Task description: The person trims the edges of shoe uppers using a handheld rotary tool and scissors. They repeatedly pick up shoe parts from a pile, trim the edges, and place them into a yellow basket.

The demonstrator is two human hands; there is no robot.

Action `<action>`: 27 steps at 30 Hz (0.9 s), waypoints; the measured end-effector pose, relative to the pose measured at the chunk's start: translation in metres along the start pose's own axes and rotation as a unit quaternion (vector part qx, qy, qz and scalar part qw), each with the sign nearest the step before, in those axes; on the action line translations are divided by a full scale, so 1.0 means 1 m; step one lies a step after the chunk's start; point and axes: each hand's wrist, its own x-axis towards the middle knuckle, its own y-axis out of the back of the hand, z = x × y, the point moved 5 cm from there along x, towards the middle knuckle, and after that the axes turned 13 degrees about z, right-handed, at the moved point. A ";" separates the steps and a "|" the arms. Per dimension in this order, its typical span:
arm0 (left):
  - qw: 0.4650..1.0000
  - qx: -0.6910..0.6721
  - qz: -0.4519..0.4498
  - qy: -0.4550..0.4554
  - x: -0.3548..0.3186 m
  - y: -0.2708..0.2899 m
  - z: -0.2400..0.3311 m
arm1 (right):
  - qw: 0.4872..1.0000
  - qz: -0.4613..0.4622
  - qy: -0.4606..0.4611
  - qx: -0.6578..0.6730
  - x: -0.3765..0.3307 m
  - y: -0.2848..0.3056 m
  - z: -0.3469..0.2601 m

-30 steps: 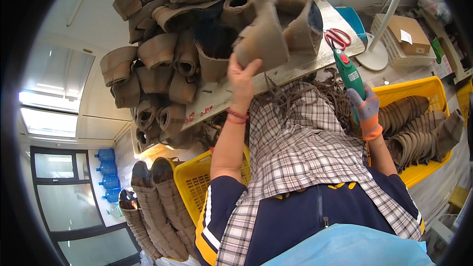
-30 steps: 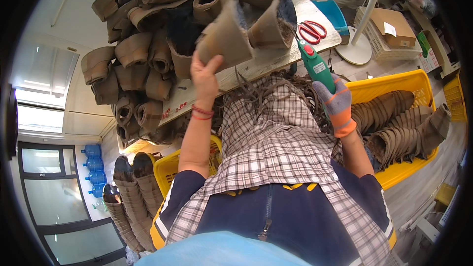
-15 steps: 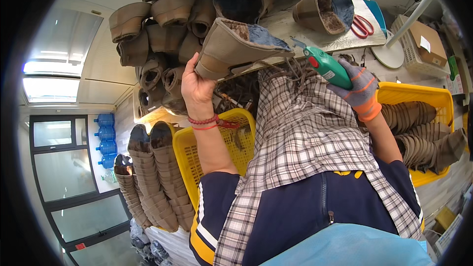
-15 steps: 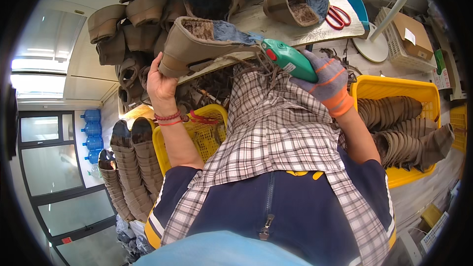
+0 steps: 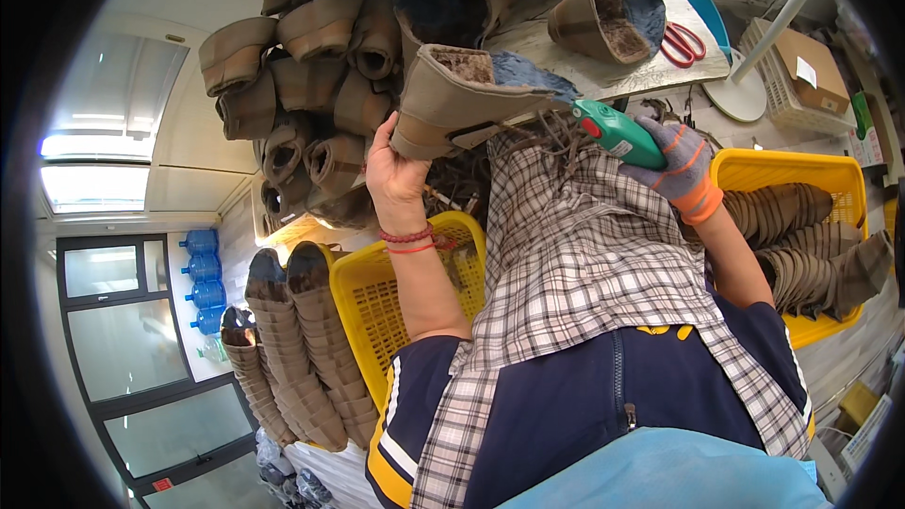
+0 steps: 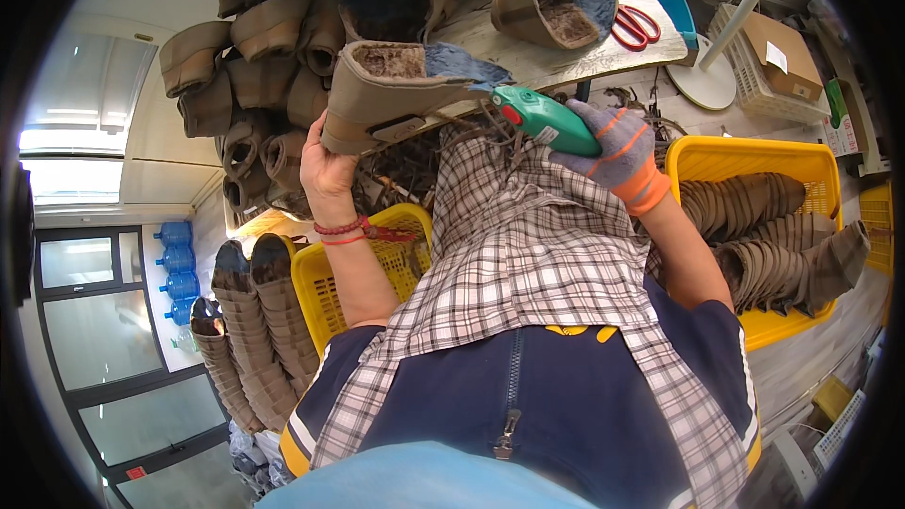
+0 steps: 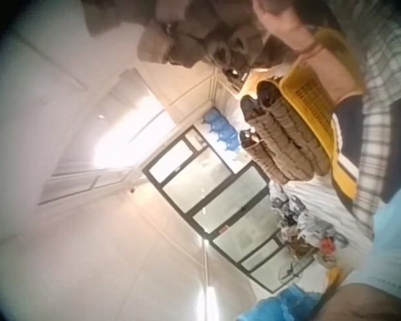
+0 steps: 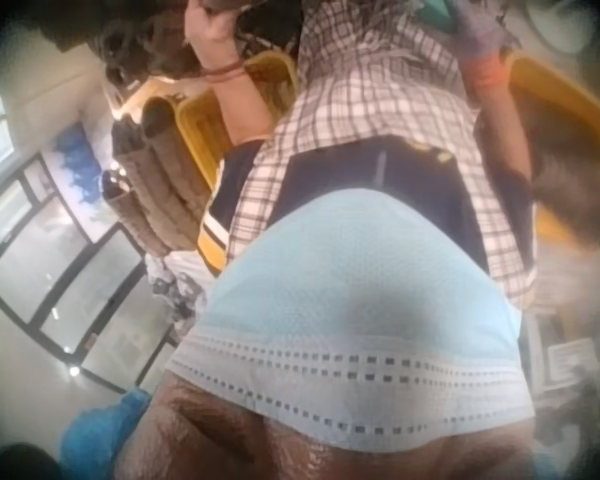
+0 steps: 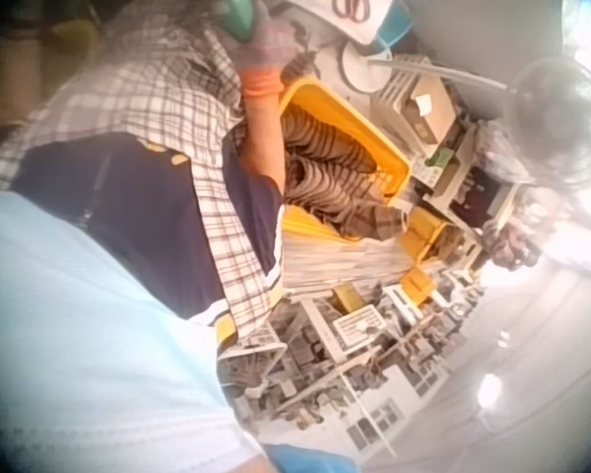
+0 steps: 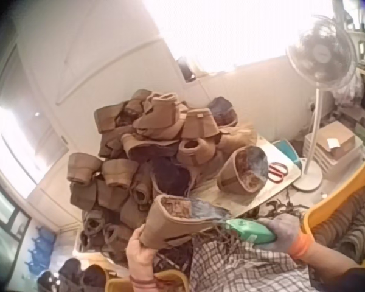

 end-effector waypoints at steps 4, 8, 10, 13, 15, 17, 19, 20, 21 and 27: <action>1.000 0.001 0.017 0.020 0.006 0.001 -0.006 | 1.000 0.000 0.001 0.017 0.002 0.001 0.000; 0.999 -0.001 0.024 0.035 0.011 0.005 -0.009 | 0.999 -0.022 -0.008 0.031 0.004 0.001 0.000; 0.999 0.001 0.021 0.039 0.011 0.004 -0.013 | 0.999 -0.026 -0.010 0.040 0.006 0.002 -0.001; 0.999 -0.001 0.017 0.031 0.008 -0.004 -0.024 | 0.998 -0.014 0.001 0.056 0.010 0.004 -0.005; 1.000 -0.009 0.010 0.019 0.006 -0.008 -0.031 | 0.998 -0.007 0.004 0.060 0.013 0.004 -0.009; 1.000 0.009 0.001 -0.029 0.003 -0.010 -0.035 | 0.998 -0.007 -0.002 0.057 0.015 0.006 -0.013; 0.998 0.015 -0.019 -0.063 -0.002 -0.013 -0.041 | 0.999 -0.002 -0.007 0.051 0.017 0.006 -0.017; 0.997 0.013 -0.035 -0.072 -0.005 -0.015 -0.046 | 0.999 0.001 -0.010 0.048 0.018 0.007 -0.018; 0.995 0.010 -0.051 -0.082 -0.009 -0.017 -0.050 | 0.998 0.002 -0.016 0.055 0.018 0.007 -0.019; 0.966 0.092 -0.116 -0.211 -0.027 -0.024 -0.072 | 0.993 -0.006 -0.075 0.093 0.021 0.009 -0.025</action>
